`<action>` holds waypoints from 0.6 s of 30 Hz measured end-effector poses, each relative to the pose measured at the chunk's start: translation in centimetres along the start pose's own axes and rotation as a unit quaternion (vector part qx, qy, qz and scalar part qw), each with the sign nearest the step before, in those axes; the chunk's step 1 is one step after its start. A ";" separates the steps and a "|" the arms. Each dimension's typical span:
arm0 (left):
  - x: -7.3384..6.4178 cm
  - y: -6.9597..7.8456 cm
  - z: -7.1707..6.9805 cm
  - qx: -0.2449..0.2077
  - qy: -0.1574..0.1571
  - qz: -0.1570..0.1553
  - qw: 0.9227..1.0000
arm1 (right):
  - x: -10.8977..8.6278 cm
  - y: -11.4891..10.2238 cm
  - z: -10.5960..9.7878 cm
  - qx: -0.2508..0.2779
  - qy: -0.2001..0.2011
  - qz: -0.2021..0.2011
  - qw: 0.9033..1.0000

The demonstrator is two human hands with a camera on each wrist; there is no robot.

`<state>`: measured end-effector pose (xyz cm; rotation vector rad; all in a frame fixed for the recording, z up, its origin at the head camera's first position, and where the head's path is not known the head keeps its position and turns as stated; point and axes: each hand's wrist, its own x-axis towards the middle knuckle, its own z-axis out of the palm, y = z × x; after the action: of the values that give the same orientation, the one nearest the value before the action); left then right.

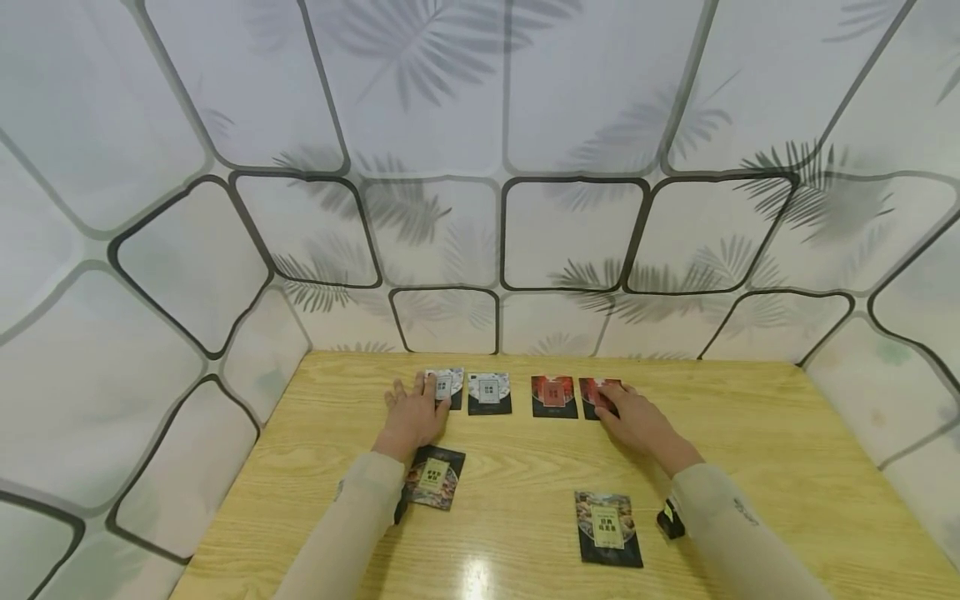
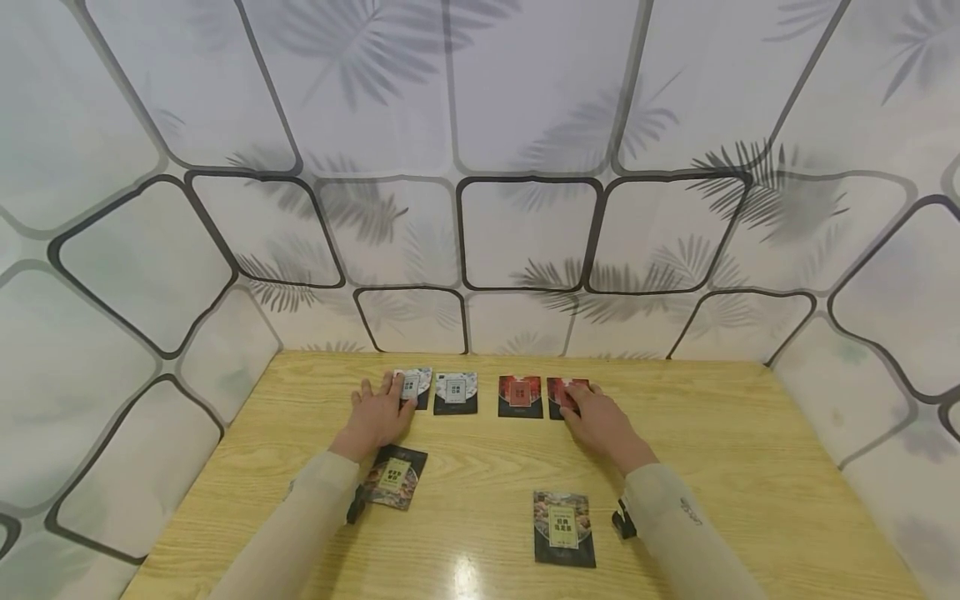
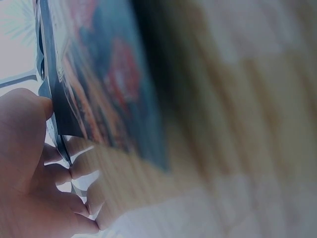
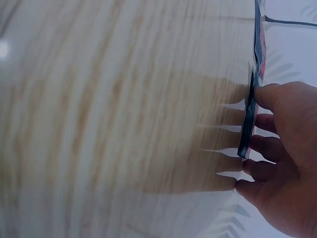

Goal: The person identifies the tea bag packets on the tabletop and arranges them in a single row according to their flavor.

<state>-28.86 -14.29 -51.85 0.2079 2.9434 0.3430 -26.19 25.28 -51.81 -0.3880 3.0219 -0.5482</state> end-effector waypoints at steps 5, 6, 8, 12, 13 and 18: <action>0.1 0.0 0.1 -0.001 0.000 -0.001 1.000 | 0.0 0.0 -0.1 0.005 -0.003 -0.003 1.000; 0.2 0.0 0.1 0.000 0.001 -0.001 1.000 | 0.0 0.0 -0.1 0.007 -0.004 -0.003 1.000; 0.2 0.0 0.1 0.001 0.002 0.000 1.000 | -0.1 0.0 -0.2 0.007 -0.001 -0.006 1.000; 0.2 0.0 0.1 -0.002 0.002 0.001 1.000 | -0.4 -0.7 -0.3 0.006 0.015 -0.013 1.000; 0.2 0.1 0.2 -0.001 0.001 0.001 1.000 | -0.5 -1.1 -0.3 0.006 0.019 -0.019 1.000; 0.2 0.0 0.2 -0.001 0.002 0.000 1.000 | -1.3 -4.4 0.2 0.001 0.015 -0.074 0.997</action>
<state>-29.02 -14.24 -52.04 0.2061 2.9466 0.3458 -23.86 21.61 -50.45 -0.6124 3.0372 -0.5695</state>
